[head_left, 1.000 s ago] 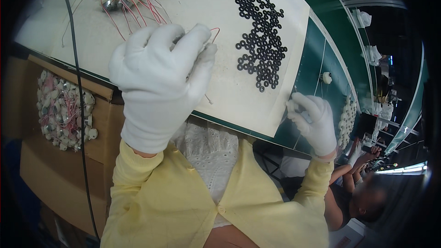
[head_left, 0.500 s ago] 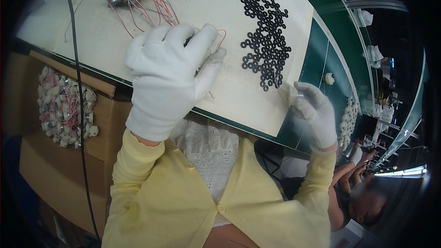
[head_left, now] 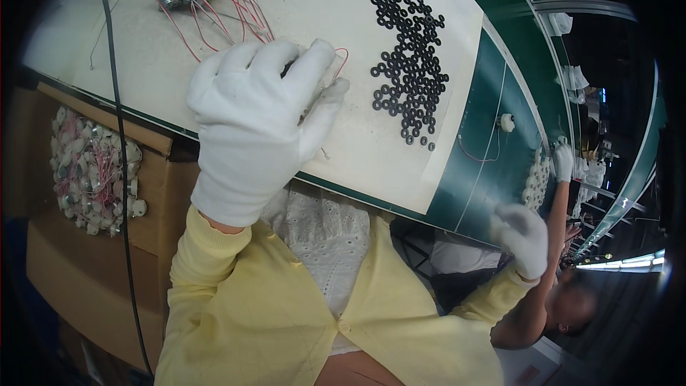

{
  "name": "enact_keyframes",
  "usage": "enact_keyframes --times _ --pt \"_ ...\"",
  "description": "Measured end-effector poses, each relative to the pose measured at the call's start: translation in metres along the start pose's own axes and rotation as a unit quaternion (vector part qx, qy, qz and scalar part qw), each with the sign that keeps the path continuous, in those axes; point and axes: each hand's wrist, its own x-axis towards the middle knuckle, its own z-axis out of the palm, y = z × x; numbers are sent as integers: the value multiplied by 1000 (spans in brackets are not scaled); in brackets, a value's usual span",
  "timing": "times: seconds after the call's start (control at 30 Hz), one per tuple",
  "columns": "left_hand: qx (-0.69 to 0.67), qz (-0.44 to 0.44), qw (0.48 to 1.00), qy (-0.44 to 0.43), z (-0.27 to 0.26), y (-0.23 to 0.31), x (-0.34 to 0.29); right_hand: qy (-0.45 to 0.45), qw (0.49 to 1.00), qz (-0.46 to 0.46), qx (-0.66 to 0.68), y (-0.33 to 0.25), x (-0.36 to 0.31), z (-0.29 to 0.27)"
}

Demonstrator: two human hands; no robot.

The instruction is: The person assembles small white electronic components by hand on a green workbench. They pick up black washers and place them onto the components, then handle red and white wires to connect or organize them. The process involves repetitive picking, placing, and manipulating of small parts.

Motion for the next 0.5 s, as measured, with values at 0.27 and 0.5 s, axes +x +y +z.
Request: enact_keyframes --times 0.27,0.5 --pt "-21 17 1000 14 1 -1 3 -19 994 -52 93 19 51 82" --pt "-12 12 1000 18 1 0 1 -42 995 -69 63 8 75 86"
